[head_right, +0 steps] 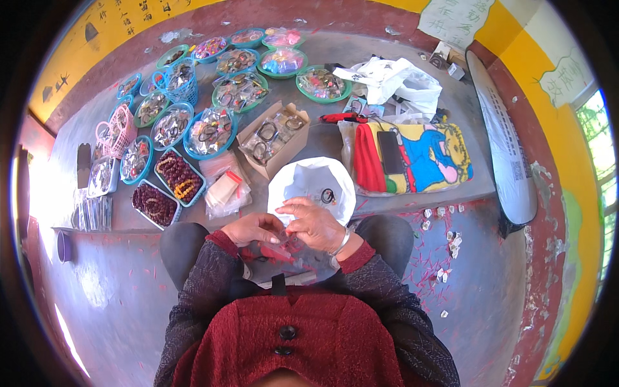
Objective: The person sits on the floor and ties red strings around small dark objects, likely beads or charms. They pick up the objects, wrap the string, and place the finished items into a white bowl.
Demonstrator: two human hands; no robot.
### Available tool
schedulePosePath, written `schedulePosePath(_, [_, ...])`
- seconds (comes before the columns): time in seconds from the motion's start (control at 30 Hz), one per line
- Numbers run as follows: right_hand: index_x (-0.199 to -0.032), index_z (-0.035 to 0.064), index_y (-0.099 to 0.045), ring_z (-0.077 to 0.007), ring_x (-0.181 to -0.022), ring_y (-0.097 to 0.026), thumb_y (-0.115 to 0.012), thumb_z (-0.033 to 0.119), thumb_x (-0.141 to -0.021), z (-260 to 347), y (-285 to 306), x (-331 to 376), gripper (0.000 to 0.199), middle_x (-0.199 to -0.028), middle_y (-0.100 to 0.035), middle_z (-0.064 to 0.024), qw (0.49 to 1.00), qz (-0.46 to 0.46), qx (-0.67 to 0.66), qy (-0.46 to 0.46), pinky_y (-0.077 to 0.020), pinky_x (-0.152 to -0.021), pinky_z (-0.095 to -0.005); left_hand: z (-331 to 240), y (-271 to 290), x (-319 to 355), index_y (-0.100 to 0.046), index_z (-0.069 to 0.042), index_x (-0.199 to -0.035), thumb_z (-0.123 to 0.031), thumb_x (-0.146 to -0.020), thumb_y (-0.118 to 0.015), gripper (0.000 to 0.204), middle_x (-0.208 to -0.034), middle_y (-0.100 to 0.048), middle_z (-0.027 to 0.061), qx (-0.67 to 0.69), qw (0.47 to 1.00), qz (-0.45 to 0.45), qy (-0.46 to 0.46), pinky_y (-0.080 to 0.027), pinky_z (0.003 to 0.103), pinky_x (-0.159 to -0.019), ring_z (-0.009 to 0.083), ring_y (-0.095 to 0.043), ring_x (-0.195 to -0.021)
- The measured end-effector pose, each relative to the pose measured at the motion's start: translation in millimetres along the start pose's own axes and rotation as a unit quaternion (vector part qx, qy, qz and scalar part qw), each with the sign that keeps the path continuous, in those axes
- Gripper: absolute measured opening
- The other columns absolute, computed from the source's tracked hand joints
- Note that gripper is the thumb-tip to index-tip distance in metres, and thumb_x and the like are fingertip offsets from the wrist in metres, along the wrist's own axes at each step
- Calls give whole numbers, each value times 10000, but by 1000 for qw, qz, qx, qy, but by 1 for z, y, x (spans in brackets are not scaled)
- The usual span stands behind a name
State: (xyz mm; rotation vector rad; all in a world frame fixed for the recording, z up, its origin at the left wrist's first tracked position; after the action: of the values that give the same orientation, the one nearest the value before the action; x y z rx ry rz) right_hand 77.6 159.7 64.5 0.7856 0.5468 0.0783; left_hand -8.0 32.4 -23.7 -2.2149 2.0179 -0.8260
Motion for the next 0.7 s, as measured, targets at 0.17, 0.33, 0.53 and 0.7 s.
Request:
schedulePosePath(0.17, [-774,64,-633,-306,-1086,-489,-600,3,-655,-8,3,0,138,-1159,-541,-129,999,-19,-3,-34,-405,-894,-387,7,3,-4,-556,-4,-995,-43,-762,-665,260,-876,-607,29,54,997,16,49,-476,232,-709,108,-586,-784])
schedulePosePath(0.33, [-843,66,-646,-319,-1079,-486,-616,78,-674,-18,-1,6,173,-1152,-521,-157,995,16,15,-93,-401,-903,-391,-2,4,-7,-603,-1,-968,-54,-784,-649,196,-843,-631,43,-52,993,-102,-18,-481,214,-647,91,-590,-705])
schedulePosePath(0.53, [-909,56,-652,-335,-1062,-485,-625,156,-698,-31,-10,15,235,-1141,-513,-159,987,22,26,-156,-397,-912,-396,0,10,-11,-661,20,-929,-95,-798,-629,177,-791,-656,66,-130,970,-201,-51,-489,236,-653,101,-600,-682])
schedulePosePath(0.7, [-842,55,-657,-308,-1028,-497,-642,173,-690,-26,-7,10,192,-1108,-524,-134,976,-8,102,-193,-415,-841,-399,13,16,-18,-664,23,-931,-110,-810,-607,188,-761,-656,67,-170,944,-260,-113,-492,246,-636,109,-603,-668])
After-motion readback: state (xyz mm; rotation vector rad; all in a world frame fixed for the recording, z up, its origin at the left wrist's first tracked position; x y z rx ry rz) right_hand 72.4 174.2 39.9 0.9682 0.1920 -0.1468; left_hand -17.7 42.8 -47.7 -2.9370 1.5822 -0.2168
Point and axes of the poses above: each hand's wrist, its own x-axis away from the middle knuckle, its own y-axis out of the back of the hand, z = x × y, the point moved 5 cm from there along -x, towards the middle knuckle
